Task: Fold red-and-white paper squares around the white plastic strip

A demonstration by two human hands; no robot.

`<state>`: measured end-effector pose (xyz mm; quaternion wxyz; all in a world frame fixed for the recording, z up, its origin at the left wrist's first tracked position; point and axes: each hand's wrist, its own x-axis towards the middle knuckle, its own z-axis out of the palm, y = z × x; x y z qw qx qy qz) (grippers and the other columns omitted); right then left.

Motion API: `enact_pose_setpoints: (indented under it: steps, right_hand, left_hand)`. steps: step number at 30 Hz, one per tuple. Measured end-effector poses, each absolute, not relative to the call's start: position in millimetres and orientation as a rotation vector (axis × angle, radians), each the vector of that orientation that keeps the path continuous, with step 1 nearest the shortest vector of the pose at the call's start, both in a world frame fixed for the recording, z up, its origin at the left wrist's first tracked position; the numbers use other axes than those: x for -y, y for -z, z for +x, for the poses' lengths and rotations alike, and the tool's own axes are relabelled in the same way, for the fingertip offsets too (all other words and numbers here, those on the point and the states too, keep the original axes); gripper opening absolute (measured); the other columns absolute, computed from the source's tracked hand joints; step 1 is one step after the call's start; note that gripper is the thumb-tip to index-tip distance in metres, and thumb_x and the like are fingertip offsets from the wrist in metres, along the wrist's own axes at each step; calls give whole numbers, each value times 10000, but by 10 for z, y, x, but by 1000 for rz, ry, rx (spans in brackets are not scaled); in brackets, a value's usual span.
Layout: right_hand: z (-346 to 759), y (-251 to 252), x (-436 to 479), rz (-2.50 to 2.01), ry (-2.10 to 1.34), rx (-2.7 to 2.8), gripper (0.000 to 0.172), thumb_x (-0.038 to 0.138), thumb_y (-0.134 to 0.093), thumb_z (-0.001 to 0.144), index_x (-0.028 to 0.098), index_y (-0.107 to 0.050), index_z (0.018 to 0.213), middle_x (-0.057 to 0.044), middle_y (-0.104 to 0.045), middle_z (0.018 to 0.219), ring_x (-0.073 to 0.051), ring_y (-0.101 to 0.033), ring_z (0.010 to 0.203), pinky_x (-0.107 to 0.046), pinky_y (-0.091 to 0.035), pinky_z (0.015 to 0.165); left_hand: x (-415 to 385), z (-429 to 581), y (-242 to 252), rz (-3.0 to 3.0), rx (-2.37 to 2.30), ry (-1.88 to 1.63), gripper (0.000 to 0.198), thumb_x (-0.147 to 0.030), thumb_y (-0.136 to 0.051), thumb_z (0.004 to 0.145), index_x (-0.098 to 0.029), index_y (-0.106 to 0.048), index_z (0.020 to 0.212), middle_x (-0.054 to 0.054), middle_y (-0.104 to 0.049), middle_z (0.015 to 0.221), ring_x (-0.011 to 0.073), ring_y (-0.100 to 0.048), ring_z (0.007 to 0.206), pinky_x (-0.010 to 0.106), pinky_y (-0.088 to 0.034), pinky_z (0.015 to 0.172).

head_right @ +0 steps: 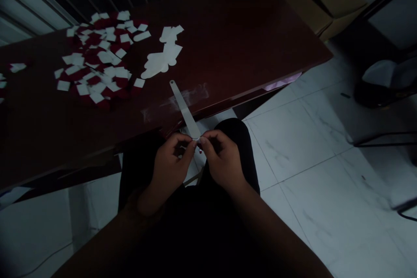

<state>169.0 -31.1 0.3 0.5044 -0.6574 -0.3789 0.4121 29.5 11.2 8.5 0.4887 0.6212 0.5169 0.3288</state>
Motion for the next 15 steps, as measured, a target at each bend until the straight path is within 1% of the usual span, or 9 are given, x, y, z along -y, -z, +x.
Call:
enact_pose_setpoints:
  steps: [3,6,11,15]
  right_hand:
    - [1685,-9,298,-1581,-993,904,128,340,-675,944,231,-692,878,-11,-716,794,-179,-679,750,-316,-549,724]
    - [1683,-19,291,-1566,-1009,891,121,314,-669,942,227,-685,860,-4,-706,777,-173,-676,746,-306,-548,721]
    - [1687,-20,280,-1527,-1056,835,135,307,-669,940,228,-677,832,7,-684,751,-166,-664,736,-307,-544,723]
    - [1680,-28,266,-1468,-1117,768,148,309,-677,938,224,-677,818,18,-663,733,-156,-654,726,-299,-542,724]
  left_hand:
    - [-121,296,-58,1495,-1251,-804,100,-273,-679,942,-214,-674,861,13,-735,836,147,-656,693,253,-478,598]
    - [-118,297,-42,1473,-1239,-808,108,-278,-683,937,-213,-674,853,6,-727,809,142,-646,680,244,-464,571]
    - [-114,304,-45,1391,-1217,-792,125,-307,-697,931,-212,-683,852,9,-720,797,136,-625,653,242,-467,567]
    - [-128,316,-71,1299,-1195,-780,139,-319,-710,917,-207,-684,839,15,-711,796,144,-636,676,250,-483,592]
